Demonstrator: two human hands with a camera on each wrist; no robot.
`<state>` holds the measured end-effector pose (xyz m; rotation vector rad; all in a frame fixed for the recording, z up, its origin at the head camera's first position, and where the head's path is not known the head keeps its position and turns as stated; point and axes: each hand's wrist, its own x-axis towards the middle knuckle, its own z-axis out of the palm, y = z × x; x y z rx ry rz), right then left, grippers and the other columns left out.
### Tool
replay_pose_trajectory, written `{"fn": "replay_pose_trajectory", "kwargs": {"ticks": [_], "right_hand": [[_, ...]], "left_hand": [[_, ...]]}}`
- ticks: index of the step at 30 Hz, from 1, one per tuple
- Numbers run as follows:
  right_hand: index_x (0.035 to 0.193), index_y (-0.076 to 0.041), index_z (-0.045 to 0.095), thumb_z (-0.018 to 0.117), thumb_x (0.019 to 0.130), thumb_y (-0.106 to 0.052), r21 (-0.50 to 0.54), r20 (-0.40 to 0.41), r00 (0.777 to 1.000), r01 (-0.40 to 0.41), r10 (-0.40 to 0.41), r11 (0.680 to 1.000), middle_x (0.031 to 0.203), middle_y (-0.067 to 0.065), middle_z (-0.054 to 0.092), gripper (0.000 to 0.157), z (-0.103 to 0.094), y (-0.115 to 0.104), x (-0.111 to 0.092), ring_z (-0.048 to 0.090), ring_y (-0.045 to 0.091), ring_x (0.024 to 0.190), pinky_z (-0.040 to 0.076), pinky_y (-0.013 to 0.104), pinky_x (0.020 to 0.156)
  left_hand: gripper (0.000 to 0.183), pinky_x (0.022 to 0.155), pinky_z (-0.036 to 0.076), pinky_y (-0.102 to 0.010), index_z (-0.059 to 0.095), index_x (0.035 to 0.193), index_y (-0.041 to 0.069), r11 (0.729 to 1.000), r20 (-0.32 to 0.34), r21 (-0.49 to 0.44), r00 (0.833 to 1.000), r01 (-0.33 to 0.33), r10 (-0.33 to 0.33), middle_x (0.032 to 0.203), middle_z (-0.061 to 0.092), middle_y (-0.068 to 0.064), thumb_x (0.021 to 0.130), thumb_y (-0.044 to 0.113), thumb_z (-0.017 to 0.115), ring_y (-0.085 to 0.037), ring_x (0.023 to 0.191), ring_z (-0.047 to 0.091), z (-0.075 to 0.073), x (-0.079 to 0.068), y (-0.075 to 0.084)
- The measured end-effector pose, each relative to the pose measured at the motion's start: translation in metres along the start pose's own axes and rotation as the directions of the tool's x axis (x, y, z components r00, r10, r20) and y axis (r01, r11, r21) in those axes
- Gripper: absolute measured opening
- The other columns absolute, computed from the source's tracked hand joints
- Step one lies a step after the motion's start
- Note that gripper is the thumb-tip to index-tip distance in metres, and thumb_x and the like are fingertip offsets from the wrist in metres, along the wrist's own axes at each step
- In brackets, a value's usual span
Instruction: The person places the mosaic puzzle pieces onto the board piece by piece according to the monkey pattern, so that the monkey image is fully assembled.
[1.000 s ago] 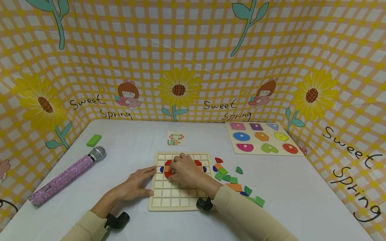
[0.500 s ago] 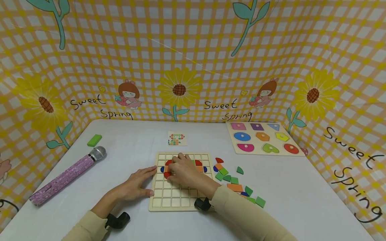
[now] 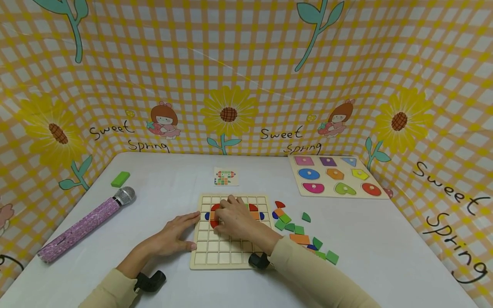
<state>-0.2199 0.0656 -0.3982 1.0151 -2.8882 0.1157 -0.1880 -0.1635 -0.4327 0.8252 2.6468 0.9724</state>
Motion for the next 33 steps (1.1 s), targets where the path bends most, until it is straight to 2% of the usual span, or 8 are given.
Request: {"fn": "replay_pose_trajectory", "kwargs": {"ticks": [10, 20, 27, 33], "right_hand": [[0.089, -0.024, 0.072, 0.075, 0.078, -0.040, 0.002, -0.032, 0.999, -0.022, 0.023, 1.000, 0.093, -0.004, 0.061, 0.020, 0.001, 0.001, 0.000, 0.045, 0.017, 0.091, 0.041, 0.035, 0.086], [0.097, -0.022, 0.073, 0.073, 0.079, -0.041, 0.091, -0.027, 0.998, -0.058, 0.061, 0.994, 0.096, -0.004, 0.060, 0.026, -0.009, 0.006, -0.005, 0.043, 0.015, 0.089, 0.037, 0.032, 0.082], [0.098, -0.017, 0.074, 0.076, 0.078, -0.037, 0.169, -0.097, 0.993, -0.051, 0.068, 0.984, 0.095, -0.001, 0.060, 0.028, -0.024, 0.024, -0.020, 0.045, 0.018, 0.089, 0.035, 0.033, 0.078], [0.099, -0.014, 0.074, 0.078, 0.076, -0.033, 0.183, -0.146, 0.985, -0.065, 0.093, 0.981, 0.094, 0.000, 0.061, 0.030, -0.033, 0.047, -0.039, 0.044, 0.017, 0.088, 0.035, 0.034, 0.078]], "left_hand": [[0.078, 0.108, 0.016, -0.068, 0.035, 0.144, 0.001, 1.000, -0.012, 0.012, 1.000, -0.005, 0.005, 0.154, 0.028, -0.017, 0.083, 0.035, 0.070, -0.043, 0.141, 0.023, 0.000, 0.000, 0.000], [0.078, 0.109, 0.016, -0.067, 0.035, 0.144, 0.001, 1.000, -0.011, 0.006, 1.000, 0.005, -0.005, 0.154, 0.028, -0.016, 0.082, 0.034, 0.070, -0.042, 0.141, 0.022, 0.000, 0.000, 0.000], [0.078, 0.110, 0.016, -0.066, 0.035, 0.144, 0.001, 1.000, -0.015, 0.009, 1.000, -0.001, 0.001, 0.154, 0.028, -0.017, 0.082, 0.032, 0.071, -0.042, 0.141, 0.023, 0.001, 0.000, 0.000], [0.078, 0.109, 0.016, -0.066, 0.035, 0.144, 0.001, 1.000, -0.009, 0.010, 1.000, 0.006, -0.006, 0.154, 0.028, -0.017, 0.082, 0.032, 0.071, -0.042, 0.141, 0.023, 0.000, 0.000, 0.001]]}}
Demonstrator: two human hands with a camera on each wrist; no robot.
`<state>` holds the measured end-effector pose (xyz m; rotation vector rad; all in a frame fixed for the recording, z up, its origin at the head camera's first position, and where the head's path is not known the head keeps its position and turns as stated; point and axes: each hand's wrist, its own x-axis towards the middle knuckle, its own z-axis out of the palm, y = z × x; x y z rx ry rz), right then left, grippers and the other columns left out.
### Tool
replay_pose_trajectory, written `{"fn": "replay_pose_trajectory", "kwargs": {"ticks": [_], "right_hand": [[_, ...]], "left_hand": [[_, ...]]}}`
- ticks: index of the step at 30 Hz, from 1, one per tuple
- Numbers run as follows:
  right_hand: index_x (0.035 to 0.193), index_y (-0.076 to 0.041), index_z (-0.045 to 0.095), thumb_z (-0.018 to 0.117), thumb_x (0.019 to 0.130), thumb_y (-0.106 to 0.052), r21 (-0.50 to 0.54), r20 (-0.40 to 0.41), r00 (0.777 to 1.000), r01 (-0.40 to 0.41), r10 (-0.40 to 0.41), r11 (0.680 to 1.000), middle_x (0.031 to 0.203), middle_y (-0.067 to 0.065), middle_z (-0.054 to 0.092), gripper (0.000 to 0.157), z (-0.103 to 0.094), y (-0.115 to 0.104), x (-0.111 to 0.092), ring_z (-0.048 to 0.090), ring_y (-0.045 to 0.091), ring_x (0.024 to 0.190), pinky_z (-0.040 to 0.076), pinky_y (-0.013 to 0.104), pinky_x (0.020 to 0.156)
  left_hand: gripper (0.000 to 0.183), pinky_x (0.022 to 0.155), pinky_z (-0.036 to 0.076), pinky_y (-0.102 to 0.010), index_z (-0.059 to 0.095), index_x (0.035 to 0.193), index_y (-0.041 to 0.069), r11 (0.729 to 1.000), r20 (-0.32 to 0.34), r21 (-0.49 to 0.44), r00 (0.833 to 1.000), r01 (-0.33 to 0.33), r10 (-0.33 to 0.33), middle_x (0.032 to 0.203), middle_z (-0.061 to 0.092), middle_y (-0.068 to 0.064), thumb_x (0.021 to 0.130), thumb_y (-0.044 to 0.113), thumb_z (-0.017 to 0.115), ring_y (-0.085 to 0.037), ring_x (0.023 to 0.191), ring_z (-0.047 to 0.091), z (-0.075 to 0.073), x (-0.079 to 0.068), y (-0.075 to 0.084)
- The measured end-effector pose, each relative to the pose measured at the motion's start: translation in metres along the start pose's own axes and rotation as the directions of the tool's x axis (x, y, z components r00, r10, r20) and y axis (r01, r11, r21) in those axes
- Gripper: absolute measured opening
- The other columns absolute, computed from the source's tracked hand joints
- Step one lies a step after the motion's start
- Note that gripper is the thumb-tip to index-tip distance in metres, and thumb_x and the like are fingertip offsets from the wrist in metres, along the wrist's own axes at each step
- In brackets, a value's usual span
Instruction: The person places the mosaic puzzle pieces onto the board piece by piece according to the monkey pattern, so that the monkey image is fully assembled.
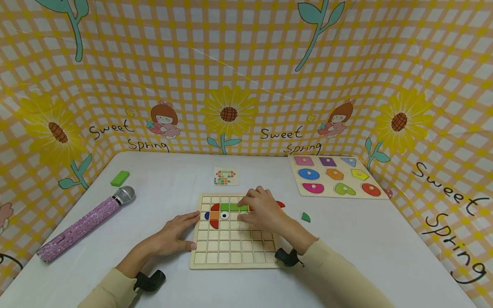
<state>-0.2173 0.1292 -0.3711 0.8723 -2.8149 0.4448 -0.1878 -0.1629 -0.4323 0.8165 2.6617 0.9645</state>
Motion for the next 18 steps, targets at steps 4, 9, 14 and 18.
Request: {"fn": "replay_pose_trajectory", "kwargs": {"ticks": [4, 9, 14, 18], "right_hand": [[0.100, -0.014, 0.073, 0.077, 0.077, -0.032, 0.010, -0.011, 1.000, -0.024, 0.024, 1.000, 0.095, 0.001, 0.062, 0.029, -0.010, 0.015, -0.012, 0.043, 0.016, 0.088, 0.034, 0.032, 0.078], [0.101, -0.014, 0.072, 0.076, 0.078, -0.030, 0.001, -0.023, 0.999, -0.043, 0.043, 0.999, 0.098, 0.001, 0.062, 0.028, -0.022, 0.035, -0.028, 0.045, 0.016, 0.090, 0.035, 0.032, 0.077], [0.099, -0.015, 0.073, 0.078, 0.076, -0.029, -0.025, -0.042, 0.997, -0.069, 0.068, 0.997, 0.097, 0.001, 0.063, 0.027, -0.030, 0.056, -0.042, 0.046, 0.017, 0.090, 0.037, 0.032, 0.075], [0.100, -0.014, 0.072, 0.077, 0.077, -0.028, -0.008, -0.026, 0.992, -0.120, 0.120, 0.993, 0.098, 0.003, 0.064, 0.027, -0.034, 0.071, -0.053, 0.049, 0.020, 0.095, 0.040, 0.037, 0.080]], "left_hand": [[0.078, 0.108, 0.016, -0.067, 0.034, 0.144, 0.000, 1.000, 0.003, -0.004, 1.000, 0.003, -0.003, 0.154, 0.028, -0.018, 0.082, 0.031, 0.071, -0.042, 0.141, 0.023, 0.000, 0.000, 0.001], [0.078, 0.109, 0.016, -0.067, 0.034, 0.144, -0.001, 1.000, 0.005, -0.007, 1.000, 0.004, -0.004, 0.154, 0.028, -0.018, 0.082, 0.030, 0.071, -0.042, 0.141, 0.023, -0.001, 0.000, 0.002], [0.078, 0.109, 0.017, -0.067, 0.034, 0.144, -0.001, 1.000, 0.001, -0.005, 1.000, -0.001, 0.001, 0.154, 0.028, -0.018, 0.082, 0.030, 0.071, -0.042, 0.140, 0.024, 0.000, 0.000, 0.001], [0.078, 0.108, 0.017, -0.066, 0.034, 0.144, 0.000, 1.000, -0.002, -0.004, 1.000, -0.003, 0.003, 0.154, 0.028, -0.017, 0.082, 0.030, 0.071, -0.041, 0.140, 0.024, 0.000, 0.000, 0.001]]}}
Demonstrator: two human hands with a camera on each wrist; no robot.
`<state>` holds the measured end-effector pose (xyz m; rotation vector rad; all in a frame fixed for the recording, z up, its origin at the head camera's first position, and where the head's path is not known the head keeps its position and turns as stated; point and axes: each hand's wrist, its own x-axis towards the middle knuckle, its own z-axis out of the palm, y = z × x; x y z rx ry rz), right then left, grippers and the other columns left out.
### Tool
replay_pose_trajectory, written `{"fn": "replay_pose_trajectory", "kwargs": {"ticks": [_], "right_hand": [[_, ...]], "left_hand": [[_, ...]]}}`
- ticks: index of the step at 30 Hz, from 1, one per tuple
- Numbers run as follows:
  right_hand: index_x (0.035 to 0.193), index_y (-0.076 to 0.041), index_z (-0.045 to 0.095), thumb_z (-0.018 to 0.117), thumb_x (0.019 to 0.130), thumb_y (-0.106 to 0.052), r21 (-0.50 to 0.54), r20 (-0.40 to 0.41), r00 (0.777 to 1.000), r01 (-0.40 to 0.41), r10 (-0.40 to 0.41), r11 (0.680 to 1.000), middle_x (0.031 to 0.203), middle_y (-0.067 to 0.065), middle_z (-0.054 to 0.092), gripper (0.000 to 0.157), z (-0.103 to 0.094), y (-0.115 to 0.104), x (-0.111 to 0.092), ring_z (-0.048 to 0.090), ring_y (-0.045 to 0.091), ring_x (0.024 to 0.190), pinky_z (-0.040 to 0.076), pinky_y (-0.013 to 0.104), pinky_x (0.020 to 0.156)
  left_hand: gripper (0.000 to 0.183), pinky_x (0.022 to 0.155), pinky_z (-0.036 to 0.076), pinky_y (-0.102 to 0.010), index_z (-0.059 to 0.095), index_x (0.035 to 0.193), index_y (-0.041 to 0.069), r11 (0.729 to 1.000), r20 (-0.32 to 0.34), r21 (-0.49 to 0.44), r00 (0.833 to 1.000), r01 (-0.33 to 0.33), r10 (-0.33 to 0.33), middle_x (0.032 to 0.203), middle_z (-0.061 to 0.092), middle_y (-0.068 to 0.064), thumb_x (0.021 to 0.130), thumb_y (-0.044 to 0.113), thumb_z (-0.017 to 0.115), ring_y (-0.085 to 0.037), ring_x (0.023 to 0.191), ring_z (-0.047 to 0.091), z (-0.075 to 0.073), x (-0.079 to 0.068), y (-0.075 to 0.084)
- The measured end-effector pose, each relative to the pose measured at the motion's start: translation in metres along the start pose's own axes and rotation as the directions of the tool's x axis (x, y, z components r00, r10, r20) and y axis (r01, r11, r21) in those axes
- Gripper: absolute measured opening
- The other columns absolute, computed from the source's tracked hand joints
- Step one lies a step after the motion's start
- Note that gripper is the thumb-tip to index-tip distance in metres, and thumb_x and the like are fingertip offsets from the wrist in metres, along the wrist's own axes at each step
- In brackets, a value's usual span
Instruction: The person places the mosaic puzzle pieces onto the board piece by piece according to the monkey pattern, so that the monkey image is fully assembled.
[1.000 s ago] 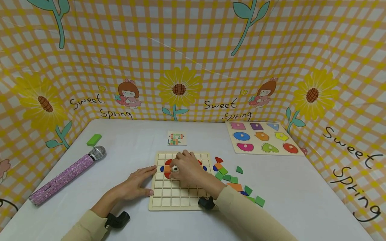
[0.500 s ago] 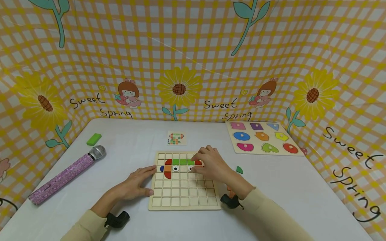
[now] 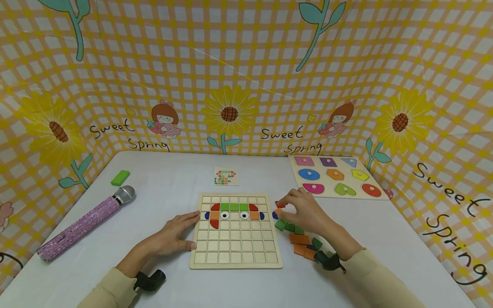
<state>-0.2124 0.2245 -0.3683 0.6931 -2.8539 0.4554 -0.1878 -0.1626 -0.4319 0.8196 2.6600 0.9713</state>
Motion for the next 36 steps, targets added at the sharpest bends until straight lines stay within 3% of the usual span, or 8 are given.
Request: {"fn": "replay_pose_trajectory", "kwargs": {"ticks": [4, 11, 21, 28, 36], "right_hand": [[0.101, -0.011, 0.072, 0.077, 0.077, -0.025, 0.004, 0.013, 0.999, -0.043, 0.042, 0.999, 0.098, 0.004, 0.064, 0.028, -0.001, 0.014, -0.010, 0.051, 0.024, 0.099, 0.040, 0.044, 0.084], [0.099, -0.012, 0.072, 0.077, 0.077, -0.024, -0.039, 0.031, 0.997, -0.066, 0.067, 0.997, 0.095, 0.004, 0.065, 0.025, 0.002, 0.034, -0.023, 0.051, 0.023, 0.097, 0.040, 0.044, 0.084], [0.098, -0.015, 0.073, 0.075, 0.078, -0.026, -0.057, 0.084, 0.991, -0.098, 0.103, 0.994, 0.095, 0.003, 0.064, 0.022, 0.006, 0.044, -0.024, 0.049, 0.023, 0.099, 0.040, 0.042, 0.082], [0.099, -0.018, 0.074, 0.074, 0.080, -0.026, -0.078, 0.130, 0.988, -0.071, 0.081, 0.994, 0.095, 0.004, 0.064, 0.021, 0.010, 0.049, -0.016, 0.049, 0.022, 0.097, 0.040, 0.044, 0.083], [0.096, -0.021, 0.075, 0.074, 0.079, -0.024, -0.087, 0.172, 0.985, -0.011, 0.026, 0.996, 0.089, -0.001, 0.063, 0.017, 0.016, 0.055, -0.006, 0.046, 0.016, 0.089, 0.036, 0.032, 0.075]], "left_hand": [[0.078, 0.109, 0.017, -0.066, 0.035, 0.144, 0.000, 1.000, -0.002, -0.001, 1.000, 0.001, -0.001, 0.154, 0.028, -0.016, 0.082, 0.030, 0.071, -0.041, 0.141, 0.024, 0.000, 0.000, -0.001], [0.078, 0.109, 0.016, -0.066, 0.035, 0.144, 0.000, 1.000, -0.001, 0.005, 1.000, -0.006, 0.006, 0.154, 0.028, -0.017, 0.082, 0.031, 0.071, -0.041, 0.140, 0.025, 0.001, 0.000, -0.002], [0.078, 0.109, 0.016, -0.067, 0.035, 0.144, 0.000, 1.000, 0.006, 0.003, 1.000, 0.002, -0.002, 0.154, 0.027, -0.017, 0.082, 0.031, 0.071, -0.042, 0.141, 0.023, -0.001, 0.000, 0.000], [0.077, 0.110, 0.014, -0.067, 0.034, 0.144, 0.000, 1.000, 0.004, 0.000, 1.000, -0.003, 0.003, 0.154, 0.027, -0.018, 0.083, 0.030, 0.070, -0.043, 0.141, 0.023, 0.000, 0.000, 0.000], [0.077, 0.109, 0.015, -0.067, 0.034, 0.144, 0.000, 1.000, 0.005, 0.000, 1.000, -0.002, 0.002, 0.154, 0.028, -0.017, 0.083, 0.029, 0.070, -0.042, 0.141, 0.023, 0.000, 0.000, -0.001]]}}
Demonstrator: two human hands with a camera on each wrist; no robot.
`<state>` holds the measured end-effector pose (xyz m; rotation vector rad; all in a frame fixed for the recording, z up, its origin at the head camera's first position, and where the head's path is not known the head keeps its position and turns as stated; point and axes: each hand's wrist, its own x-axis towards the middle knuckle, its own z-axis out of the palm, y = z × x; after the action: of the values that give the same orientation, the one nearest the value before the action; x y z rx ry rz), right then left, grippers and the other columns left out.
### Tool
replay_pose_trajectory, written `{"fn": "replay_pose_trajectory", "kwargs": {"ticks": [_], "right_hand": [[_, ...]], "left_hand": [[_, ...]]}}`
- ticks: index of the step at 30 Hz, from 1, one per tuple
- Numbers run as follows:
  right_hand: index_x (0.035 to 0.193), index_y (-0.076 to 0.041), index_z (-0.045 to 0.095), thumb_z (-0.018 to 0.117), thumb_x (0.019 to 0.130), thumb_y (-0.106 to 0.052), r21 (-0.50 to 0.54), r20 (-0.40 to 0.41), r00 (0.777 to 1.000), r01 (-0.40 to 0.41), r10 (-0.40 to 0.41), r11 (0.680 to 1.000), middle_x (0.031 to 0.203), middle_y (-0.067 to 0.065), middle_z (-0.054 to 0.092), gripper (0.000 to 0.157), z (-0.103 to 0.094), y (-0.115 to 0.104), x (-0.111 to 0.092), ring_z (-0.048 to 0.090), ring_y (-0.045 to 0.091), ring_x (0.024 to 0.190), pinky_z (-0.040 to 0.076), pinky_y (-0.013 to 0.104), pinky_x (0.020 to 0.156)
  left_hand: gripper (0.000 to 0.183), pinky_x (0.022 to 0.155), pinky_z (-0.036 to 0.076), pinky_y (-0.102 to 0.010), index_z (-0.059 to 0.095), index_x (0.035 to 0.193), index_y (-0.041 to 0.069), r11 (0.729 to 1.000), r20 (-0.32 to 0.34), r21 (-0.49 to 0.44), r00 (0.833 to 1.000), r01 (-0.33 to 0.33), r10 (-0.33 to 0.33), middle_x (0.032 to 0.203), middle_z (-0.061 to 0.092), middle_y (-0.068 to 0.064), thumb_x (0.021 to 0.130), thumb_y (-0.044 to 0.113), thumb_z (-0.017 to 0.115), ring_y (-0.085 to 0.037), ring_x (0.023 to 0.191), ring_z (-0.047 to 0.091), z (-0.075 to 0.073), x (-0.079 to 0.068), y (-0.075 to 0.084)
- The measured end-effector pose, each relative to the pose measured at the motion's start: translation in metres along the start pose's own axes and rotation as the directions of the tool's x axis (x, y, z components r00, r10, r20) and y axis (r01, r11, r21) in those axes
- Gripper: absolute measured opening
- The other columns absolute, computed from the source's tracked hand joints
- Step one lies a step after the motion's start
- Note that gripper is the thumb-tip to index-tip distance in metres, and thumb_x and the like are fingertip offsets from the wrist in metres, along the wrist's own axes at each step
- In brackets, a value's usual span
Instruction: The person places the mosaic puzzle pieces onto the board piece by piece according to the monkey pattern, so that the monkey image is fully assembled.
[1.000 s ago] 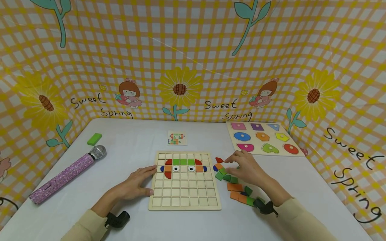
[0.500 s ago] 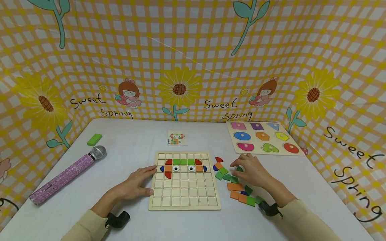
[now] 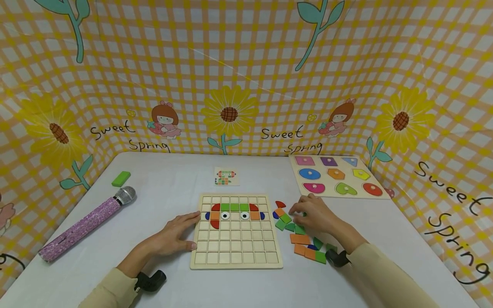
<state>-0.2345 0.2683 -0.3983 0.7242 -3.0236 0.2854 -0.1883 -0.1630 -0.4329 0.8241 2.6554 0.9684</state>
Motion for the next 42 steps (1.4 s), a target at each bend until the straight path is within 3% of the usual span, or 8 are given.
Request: {"fn": "replay_pose_trajectory", "kwargs": {"ticks": [12, 26, 35, 42], "right_hand": [[0.102, -0.023, 0.073, 0.072, 0.082, -0.024, 0.022, 0.054, 0.993, 0.099, -0.100, 0.995, 0.092, -0.001, 0.062, 0.020, 0.001, 0.004, 0.007, 0.043, 0.013, 0.084, 0.034, 0.028, 0.072], [0.099, -0.023, 0.074, 0.074, 0.080, -0.024, 0.060, 0.064, 0.993, 0.093, -0.097, 0.994, 0.099, -0.001, 0.062, 0.019, -0.001, 0.003, 0.002, 0.044, 0.014, 0.093, 0.040, 0.029, 0.075], [0.098, -0.023, 0.073, 0.074, 0.080, -0.033, 0.048, -0.016, 0.996, 0.083, -0.082, 0.995, 0.098, -0.004, 0.064, 0.021, -0.002, -0.001, -0.002, 0.047, 0.013, 0.095, 0.044, 0.032, 0.080], [0.100, -0.018, 0.073, 0.075, 0.079, -0.030, 0.085, -0.100, 0.989, 0.122, -0.113, 0.989, 0.093, -0.004, 0.064, 0.024, -0.003, -0.032, -0.004, 0.047, 0.013, 0.094, 0.046, 0.034, 0.081]], "left_hand": [[0.078, 0.109, 0.015, -0.067, 0.034, 0.144, 0.000, 1.000, 0.004, 0.002, 1.000, 0.006, -0.006, 0.154, 0.028, -0.017, 0.082, 0.030, 0.071, -0.042, 0.141, 0.023, 0.000, 0.001, 0.000], [0.078, 0.110, 0.013, -0.066, 0.034, 0.144, 0.000, 1.000, 0.006, -0.006, 1.000, 0.014, -0.014, 0.154, 0.027, -0.018, 0.083, 0.029, 0.071, -0.043, 0.141, 0.022, -0.001, 0.001, 0.001], [0.078, 0.109, 0.015, -0.067, 0.035, 0.143, -0.002, 1.000, -0.002, 0.004, 1.000, -0.020, 0.020, 0.153, 0.029, -0.019, 0.082, 0.031, 0.071, -0.043, 0.139, 0.024, 0.001, 0.000, -0.001], [0.078, 0.108, 0.018, -0.067, 0.035, 0.143, -0.002, 1.000, -0.006, 0.005, 1.000, -0.023, 0.023, 0.153, 0.029, -0.019, 0.082, 0.030, 0.071, -0.044, 0.139, 0.025, 0.000, 0.000, 0.000]]}}
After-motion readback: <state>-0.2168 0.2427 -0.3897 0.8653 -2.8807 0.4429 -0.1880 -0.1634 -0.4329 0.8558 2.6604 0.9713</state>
